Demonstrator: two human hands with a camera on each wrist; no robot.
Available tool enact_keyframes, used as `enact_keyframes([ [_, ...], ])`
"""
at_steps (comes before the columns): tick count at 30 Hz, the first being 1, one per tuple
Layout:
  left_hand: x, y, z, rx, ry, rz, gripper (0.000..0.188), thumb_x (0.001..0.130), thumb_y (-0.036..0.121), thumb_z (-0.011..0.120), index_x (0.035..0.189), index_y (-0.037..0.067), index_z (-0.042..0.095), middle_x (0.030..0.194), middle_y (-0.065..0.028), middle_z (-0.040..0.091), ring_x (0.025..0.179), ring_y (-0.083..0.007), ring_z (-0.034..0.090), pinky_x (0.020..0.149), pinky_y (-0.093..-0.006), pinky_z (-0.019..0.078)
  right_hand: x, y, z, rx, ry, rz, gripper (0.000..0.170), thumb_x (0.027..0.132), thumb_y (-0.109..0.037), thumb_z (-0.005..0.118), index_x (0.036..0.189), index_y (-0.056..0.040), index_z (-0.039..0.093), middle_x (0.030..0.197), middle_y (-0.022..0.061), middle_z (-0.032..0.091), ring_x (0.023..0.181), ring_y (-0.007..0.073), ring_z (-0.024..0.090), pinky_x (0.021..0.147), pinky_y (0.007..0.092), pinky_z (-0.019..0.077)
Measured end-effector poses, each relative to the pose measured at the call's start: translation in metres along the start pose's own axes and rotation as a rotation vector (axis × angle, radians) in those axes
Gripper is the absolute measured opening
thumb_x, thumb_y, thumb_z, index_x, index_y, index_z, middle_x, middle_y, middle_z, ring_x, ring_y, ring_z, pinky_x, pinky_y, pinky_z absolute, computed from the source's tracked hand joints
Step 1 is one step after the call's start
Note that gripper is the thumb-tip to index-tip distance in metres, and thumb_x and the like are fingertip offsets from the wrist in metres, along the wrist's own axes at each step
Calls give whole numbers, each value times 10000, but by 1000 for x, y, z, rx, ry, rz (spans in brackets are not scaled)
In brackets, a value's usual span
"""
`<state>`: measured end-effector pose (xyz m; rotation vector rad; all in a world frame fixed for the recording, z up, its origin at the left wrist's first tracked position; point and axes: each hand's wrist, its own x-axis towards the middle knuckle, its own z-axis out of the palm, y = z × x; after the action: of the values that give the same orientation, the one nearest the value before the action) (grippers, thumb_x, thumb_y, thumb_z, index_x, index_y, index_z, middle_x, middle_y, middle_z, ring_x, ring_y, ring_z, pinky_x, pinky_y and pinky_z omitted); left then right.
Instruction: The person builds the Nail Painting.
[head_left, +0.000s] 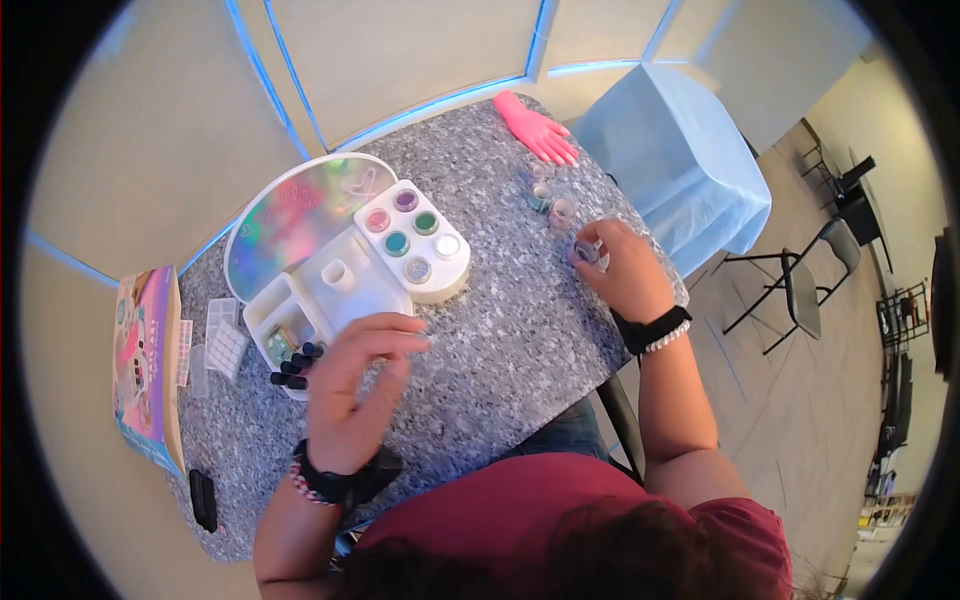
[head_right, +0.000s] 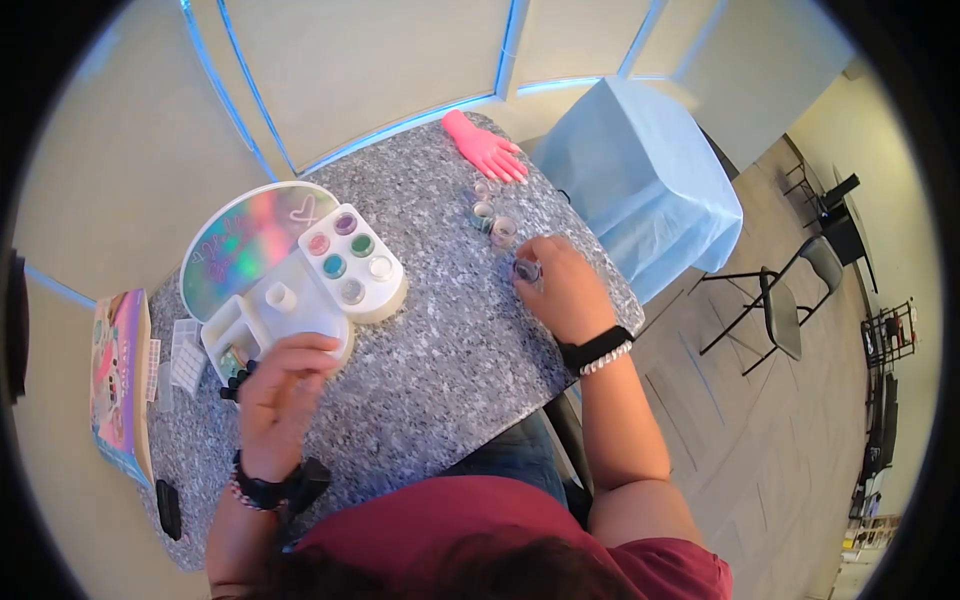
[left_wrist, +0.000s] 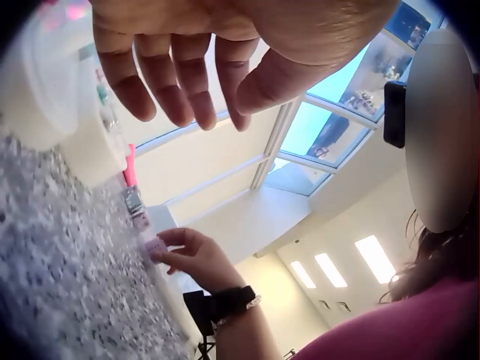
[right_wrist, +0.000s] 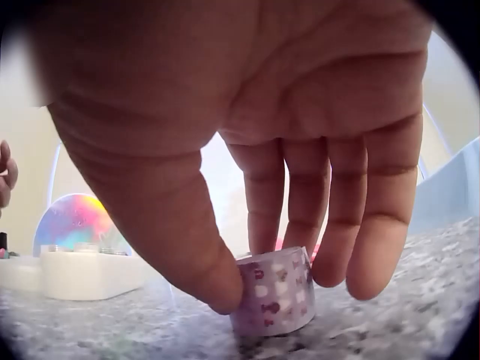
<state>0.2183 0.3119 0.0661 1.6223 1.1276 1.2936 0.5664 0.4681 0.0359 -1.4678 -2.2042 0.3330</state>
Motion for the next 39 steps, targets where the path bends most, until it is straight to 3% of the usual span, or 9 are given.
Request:
enact_keyframes([
  [4, -1, -17, 30, -102, -31, -270, 266, 1079, 101, 678, 1335, 45, 723, 1336, -122, 729, 1171, -182, 692, 1029, -337, 535, -15, -67, 2, 301, -41, -39, 366, 891, -118, 845, 1227, -71, 707, 1119, 138, 723, 963, 310, 723, 829, 430, 593],
  [6, -5, -26, 40, -378, -25, -437, 352, 1095, 196, 708, 1405, 31, 679, 1343, -107, 730, 1210, -162, 685, 1029, -340, 544, -26, -99, 7, 400, -78, -208, 445, 857, -101, 879, 1265, -80, 703, 1139, 129, 720, 984, 311, 716, 849, 423, 590],
  [10, -9, -40, 43, -420, 6, -416, 394, 1073, 163, 748, 1420, 0, 656, 1321, -106, 745, 1156, -127, 710, 986, -303, 580, -34, -128, 25, 386, -70, -457, 523, 823, -90, 911, 1298, -77, 691, 1185, 129, 716, 1023, 317, 713, 887, 403, 586],
  [16, -11, -44, 27, -381, 40, -402, 395, 1048, 87, 753, 1414, -16, 645, 1279, -103, 769, 1141, -152, 737, 1004, -322, 583, -34, -133, 38, 576, -125, -298, 602, 845, -88, 916, 1380, -76, 639, 1137, 92, 737, 1068, 286, 719, 924, 377, 577],
  [18, -12, -41, 23, -331, 0, -396, 392, 1052, 48, 729, 1426, -20, 632, 1301, -112, 760, 1185, -169, 730, 1038, -342, 572, -38, -129, 45, 766, -194, -178, 633, 870, -57, 894, 1429, -70, 598, 1084, 50, 729, 1032, 219, 705, 913, 358, 569],
  [20, -12, -41, 22, -128, -20, -279, 394, 1040, 44, 731, 1418, -16, 637, 1268, -114, 773, 1168, -165, 738, 1029, -343, 573, -40, -130, 46, 787, -189, -169, 634, 874, -34, 877, 1435, -66, 584, 1079, 41, 722, 1017, 190, 693, 912, 346, 562],
  [24, -15, -44, 22, -85, -18, -265, 375, 1027, 37, 736, 1387, -16, 649, 1245, -112, 780, 1153, -156, 740, 1031, -346, 571, -43, -126, 54, 950, -159, -136, 636, 873, 22, 844, 1430, -60, 547, 1069, 24, 699, 995, 134, 665, 920, 316, 544],
  [27, -17, -49, 23, -191, 75, -250, 364, 994, 87, 798, 1334, 7, 696, 1172, -97, 798, 1054, -146, 760, 979, -327, 593, -44, -128, 57, 1009, -163, -131, 617, 895, 48, 815, 1422, -62, 513, 1109, 31, 690, 1007, 124, 663, 929, 318, 540],
  [39, -21, -49, 35, -519, 180, -345, 323, 1032, 0, 736, 1339, -19, 634, 1272, -91, 735, 1191, -155, 712, 1010, -312, 580, -52, -145, 72, 1360, -82, 29, 466, 1019, 44, 704, 1404, -53, 460, 1262, 56, 628, 1073, 90, 614, 942, 321, 525],
])
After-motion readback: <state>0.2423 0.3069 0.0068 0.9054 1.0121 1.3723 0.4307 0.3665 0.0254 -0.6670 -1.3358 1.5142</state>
